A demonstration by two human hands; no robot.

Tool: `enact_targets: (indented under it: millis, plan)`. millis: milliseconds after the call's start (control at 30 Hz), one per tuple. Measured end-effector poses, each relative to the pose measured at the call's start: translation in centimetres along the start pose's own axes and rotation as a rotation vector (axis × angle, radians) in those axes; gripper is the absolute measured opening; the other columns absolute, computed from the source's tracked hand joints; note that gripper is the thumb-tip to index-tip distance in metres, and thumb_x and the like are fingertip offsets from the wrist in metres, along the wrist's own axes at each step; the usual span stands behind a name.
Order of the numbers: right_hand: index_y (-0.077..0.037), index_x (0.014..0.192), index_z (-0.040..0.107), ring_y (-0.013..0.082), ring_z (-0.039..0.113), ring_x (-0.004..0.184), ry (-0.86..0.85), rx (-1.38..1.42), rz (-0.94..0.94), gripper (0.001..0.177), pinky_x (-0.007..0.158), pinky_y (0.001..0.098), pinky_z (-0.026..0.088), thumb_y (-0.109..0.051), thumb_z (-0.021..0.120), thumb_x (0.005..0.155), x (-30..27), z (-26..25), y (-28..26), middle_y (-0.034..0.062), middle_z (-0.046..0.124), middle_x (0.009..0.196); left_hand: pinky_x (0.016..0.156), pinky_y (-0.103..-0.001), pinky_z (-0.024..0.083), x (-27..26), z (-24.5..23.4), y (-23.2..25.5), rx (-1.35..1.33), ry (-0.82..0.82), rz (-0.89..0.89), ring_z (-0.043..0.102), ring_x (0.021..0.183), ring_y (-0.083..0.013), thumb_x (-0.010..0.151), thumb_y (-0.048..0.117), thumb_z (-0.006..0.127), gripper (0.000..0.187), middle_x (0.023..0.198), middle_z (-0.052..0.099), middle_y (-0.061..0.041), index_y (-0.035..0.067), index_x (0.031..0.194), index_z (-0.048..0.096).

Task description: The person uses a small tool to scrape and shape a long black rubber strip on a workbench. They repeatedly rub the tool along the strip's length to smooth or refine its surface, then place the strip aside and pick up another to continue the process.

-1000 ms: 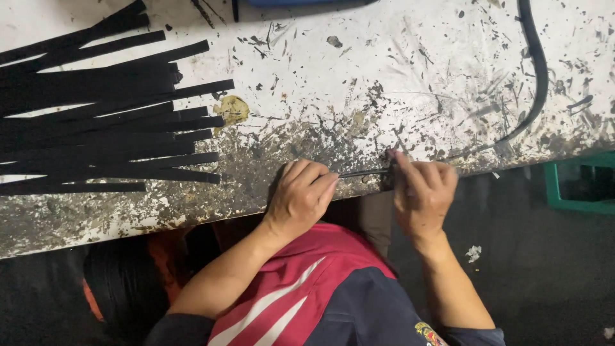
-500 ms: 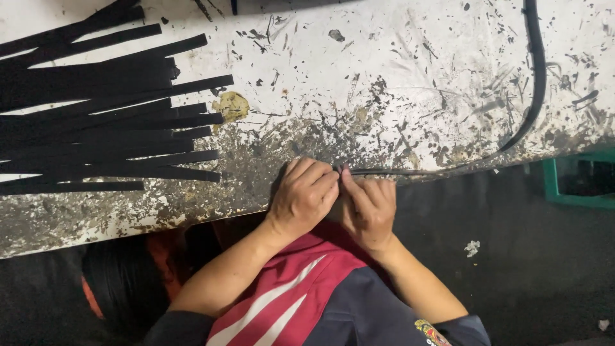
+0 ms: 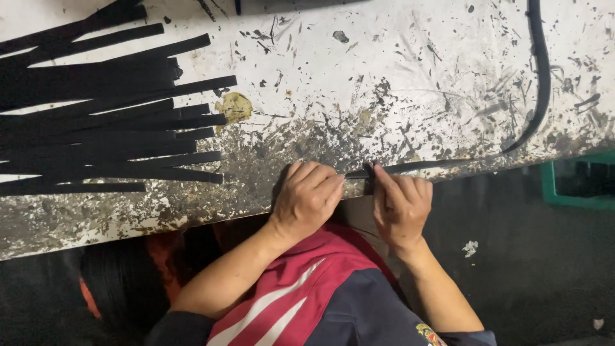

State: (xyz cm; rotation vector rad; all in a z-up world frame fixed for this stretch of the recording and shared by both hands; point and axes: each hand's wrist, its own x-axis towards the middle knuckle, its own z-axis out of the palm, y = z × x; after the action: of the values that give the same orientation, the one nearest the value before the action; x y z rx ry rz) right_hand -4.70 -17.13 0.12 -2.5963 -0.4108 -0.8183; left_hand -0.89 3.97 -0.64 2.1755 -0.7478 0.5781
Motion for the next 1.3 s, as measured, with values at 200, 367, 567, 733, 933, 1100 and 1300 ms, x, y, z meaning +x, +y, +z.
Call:
enact_targets:
  millis: [200,367,567,733,933,1100,1300]
  plan:
    - [-0.006,0.117,0.08,0.0284,0.059,0.073,-0.01,0.234,0.045,0.033,0.072,0.0386,0.042,-0.002,0.07,0.086,-0.1,2.3,-3.5,0.0074,0.068,0.085,0.07,-0.036,0.05,0.6,-0.5,0.2,-0.022,0.001,-0.036,0.066,0.077,-0.0242,0.09,0.008,0.073,0.007,0.079,0.062,-0.003,0.011,0.084,0.073]
    - [-0.006,0.118,0.08,0.025,0.057,0.076,0.013,0.105,0.025,0.03,0.078,0.0366,0.04,-0.003,0.072,0.089,-0.9,1.5,-0.5,0.0055,0.071,0.087,0.069,-0.036,0.05,0.8,-0.5,0.4,-0.036,0.012,-0.057,0.066,0.077,-0.0239,0.089,0.007,0.074,0.006,0.079,0.063,-0.003,0.011,0.085,0.075]
    - [-0.009,0.112,0.082,0.0235,0.057,0.072,0.021,0.122,-0.025,0.03,0.077,0.0362,0.042,-0.004,0.073,0.084,-0.3,2.1,-1.8,0.0028,0.072,0.085,0.07,-0.036,0.05,1.0,-0.6,0.4,-0.036,0.008,-0.07,0.067,0.078,-0.0246,0.088,0.006,0.073,0.005,0.08,0.063,-0.003,0.01,0.085,0.075]
    - [-0.007,0.112,0.082,0.0216,0.053,0.07,0.053,-0.008,-0.074,0.03,0.077,0.0363,0.041,0.0,0.072,0.084,0.4,1.3,-1.9,0.0025,0.068,0.082,0.07,-0.036,0.049,1.2,-0.9,0.6,-0.063,0.008,-0.084,0.066,0.077,-0.0237,0.088,0.007,0.074,0.004,0.078,0.063,-0.003,0.01,0.085,0.075]
    - [-0.012,0.111,0.084,0.0209,0.056,0.073,0.039,0.021,-0.127,0.028,0.08,0.0353,0.041,-0.003,0.068,0.089,0.9,0.9,-1.1,0.0014,0.07,0.084,0.071,-0.037,0.05,0.9,-0.8,0.4,-0.068,0.01,-0.083,0.066,0.077,-0.0239,0.089,0.009,0.074,0.002,0.08,0.063,-0.003,0.011,0.089,0.076]
    - [-0.01,0.108,0.083,0.0225,0.054,0.069,0.049,0.081,-0.131,0.028,0.076,0.0353,0.044,-0.001,0.065,0.088,1.1,1.8,-3.4,0.0035,0.066,0.081,0.07,-0.036,0.049,1.1,-0.8,0.4,-0.062,0.019,-0.069,0.066,0.076,-0.0243,0.087,0.005,0.075,0.004,0.079,0.063,-0.003,0.009,0.087,0.075]
    - [-0.01,0.11,0.083,0.0209,0.053,0.072,0.037,-0.068,-0.194,0.027,0.079,0.0366,0.041,-0.003,0.067,0.09,1.2,0.8,-0.9,0.0031,0.067,0.082,0.071,-0.036,0.05,0.6,-0.4,0.4,-0.059,0.034,-0.064,0.066,0.076,-0.0236,0.089,0.007,0.075,0.003,0.079,0.063,-0.002,0.01,0.088,0.076]
